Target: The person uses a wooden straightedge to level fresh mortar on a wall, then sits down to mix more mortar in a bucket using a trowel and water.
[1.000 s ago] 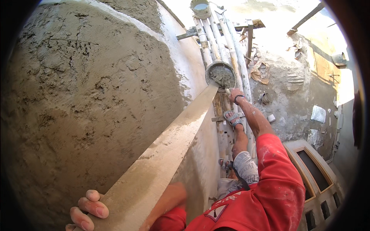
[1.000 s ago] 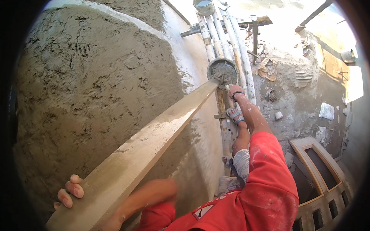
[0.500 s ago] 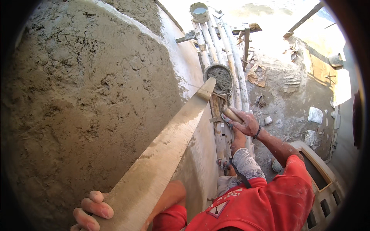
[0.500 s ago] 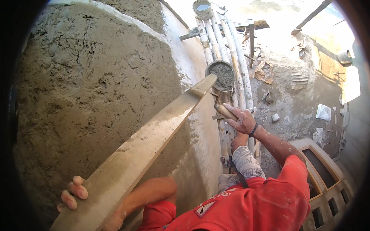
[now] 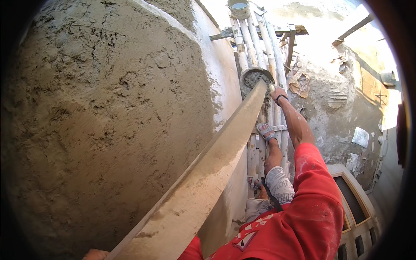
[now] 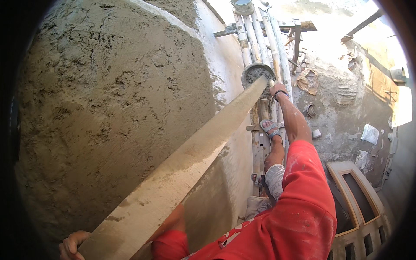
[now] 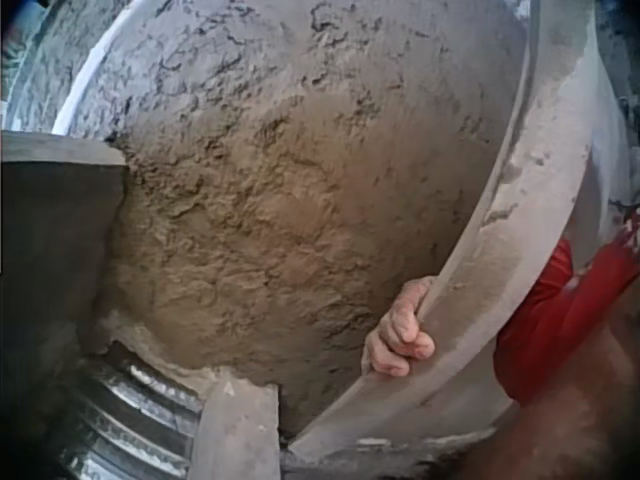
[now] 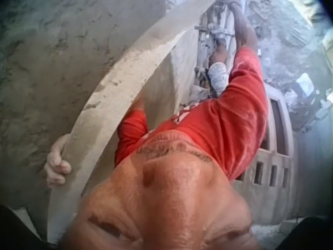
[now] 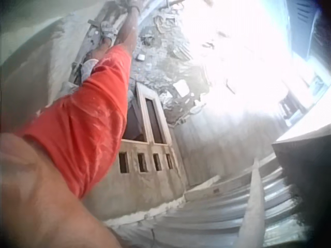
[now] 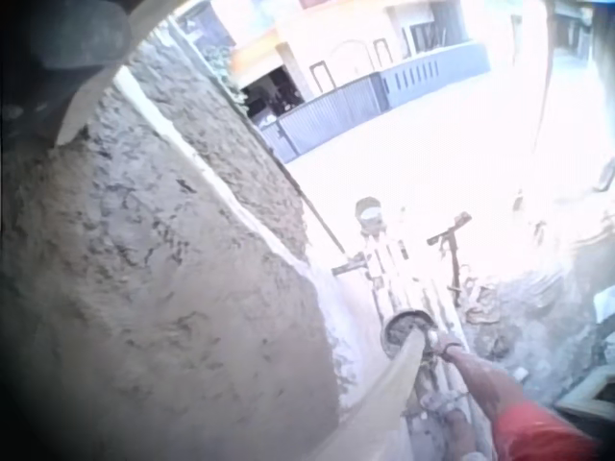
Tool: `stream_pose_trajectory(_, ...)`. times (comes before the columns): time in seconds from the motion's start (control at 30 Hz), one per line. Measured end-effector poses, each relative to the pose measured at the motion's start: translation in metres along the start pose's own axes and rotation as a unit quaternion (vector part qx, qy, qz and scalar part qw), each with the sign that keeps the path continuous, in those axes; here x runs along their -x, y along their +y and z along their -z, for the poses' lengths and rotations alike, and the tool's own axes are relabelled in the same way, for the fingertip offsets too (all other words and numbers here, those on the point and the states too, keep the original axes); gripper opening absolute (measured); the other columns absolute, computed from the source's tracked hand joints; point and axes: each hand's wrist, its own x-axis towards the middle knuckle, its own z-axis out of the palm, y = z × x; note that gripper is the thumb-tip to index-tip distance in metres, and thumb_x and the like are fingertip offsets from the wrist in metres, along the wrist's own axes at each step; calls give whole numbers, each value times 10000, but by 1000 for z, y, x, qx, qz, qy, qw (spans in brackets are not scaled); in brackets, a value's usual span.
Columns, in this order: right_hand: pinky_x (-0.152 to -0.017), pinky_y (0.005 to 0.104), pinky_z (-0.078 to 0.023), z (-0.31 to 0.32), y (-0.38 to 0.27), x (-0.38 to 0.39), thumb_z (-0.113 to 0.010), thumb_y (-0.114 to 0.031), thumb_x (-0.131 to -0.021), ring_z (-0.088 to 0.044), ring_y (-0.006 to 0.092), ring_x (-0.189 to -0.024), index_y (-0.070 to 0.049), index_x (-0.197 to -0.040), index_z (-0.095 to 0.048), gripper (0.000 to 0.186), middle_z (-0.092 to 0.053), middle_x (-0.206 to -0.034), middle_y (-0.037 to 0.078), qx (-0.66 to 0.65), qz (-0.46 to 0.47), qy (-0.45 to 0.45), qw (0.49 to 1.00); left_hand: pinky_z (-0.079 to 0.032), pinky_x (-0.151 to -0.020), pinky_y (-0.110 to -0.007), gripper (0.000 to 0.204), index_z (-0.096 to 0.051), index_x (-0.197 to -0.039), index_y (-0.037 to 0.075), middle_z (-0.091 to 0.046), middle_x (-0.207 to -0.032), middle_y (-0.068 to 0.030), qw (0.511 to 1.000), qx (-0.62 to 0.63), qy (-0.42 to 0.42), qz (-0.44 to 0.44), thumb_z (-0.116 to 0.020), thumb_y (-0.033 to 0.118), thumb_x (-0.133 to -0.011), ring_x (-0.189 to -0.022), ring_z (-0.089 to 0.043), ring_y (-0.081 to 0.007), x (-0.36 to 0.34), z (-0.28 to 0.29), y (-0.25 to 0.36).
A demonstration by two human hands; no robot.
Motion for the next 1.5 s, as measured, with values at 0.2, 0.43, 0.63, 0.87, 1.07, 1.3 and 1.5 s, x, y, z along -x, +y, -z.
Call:
stream_pose_trajectory(0.2,-875,423,-448,108,17,98,-634,-307,-727,-573,367,-1000,-37,-1226,-521,579,-596,-1088,237,-39,195,44,979,-444,-692,-288,235,-633,-1006,161,-599,-745,64,933,-147,-290,152,-441,262,-915,-571,-532,-115,-14,49,-20)
stream_pose_trajectory(0.43,-725,343,-518,247,-20,254,-658,-191,-713,-656,254,-742,-54,-1210,-565,523,-668,-889,177,-117,382,-77,913,-433,-661,-290,255,-600,-1084,160,-576,-736,32,911,-110,-371,143,-448,278,-915,-556,-538,-124,-8,75,-62)
stream_pose_trajectory(0.63,-741,347,-509,231,-9,221,-693,-167,-699,-656,258,-754,-33,-1140,-611,468,-676,-874,155,-37,432,-167,885,-456,-639,-282,210,-588,-1058,119,-574,-722,13,918,-89,-374,97,-519,203,-879,-535,-540,-125,-4,70,-77)
stream_pose_trajectory(0.87,-753,414,-514,163,-23,31,-566,-225,-794,-644,319,-844,-74,-903,-673,215,-664,-854,167,339,280,6,898,-474,-489,-260,89,-567,-918,114,-579,-626,10,926,10,-376,32,-528,128,-840,-448,-547,-106,4,60,-93)
stream_pose_trajectory(1.07,-732,344,-529,262,-127,158,-685,-142,-600,-659,268,-773,-29,-1036,-659,451,-679,-884,159,119,477,-133,861,-522,-501,-344,50,-510,-831,85,-594,-626,-81,861,107,-492,76,-507,135,-834,-488,-585,-163,0,58,-109)
stream_pose_trajectory(1.3,-709,356,-508,291,-206,201,-751,-83,-571,-637,213,-764,-201,-1071,-684,518,-699,-903,58,271,531,-351,722,-542,-567,-417,59,-484,-861,82,-612,-703,-169,768,166,-598,156,-458,134,-849,-568,-619,-257,-5,50,-110)
stream_pose_trajectory(1.5,-676,350,-504,193,-196,90,-766,-108,-569,-633,218,-767,-202,-1021,-701,466,-696,-857,53,468,416,-318,712,-546,-588,-445,61,-476,-830,104,-622,-728,-164,751,177,-617,157,-447,151,-856,-610,-638,-267,-6,47,-109)
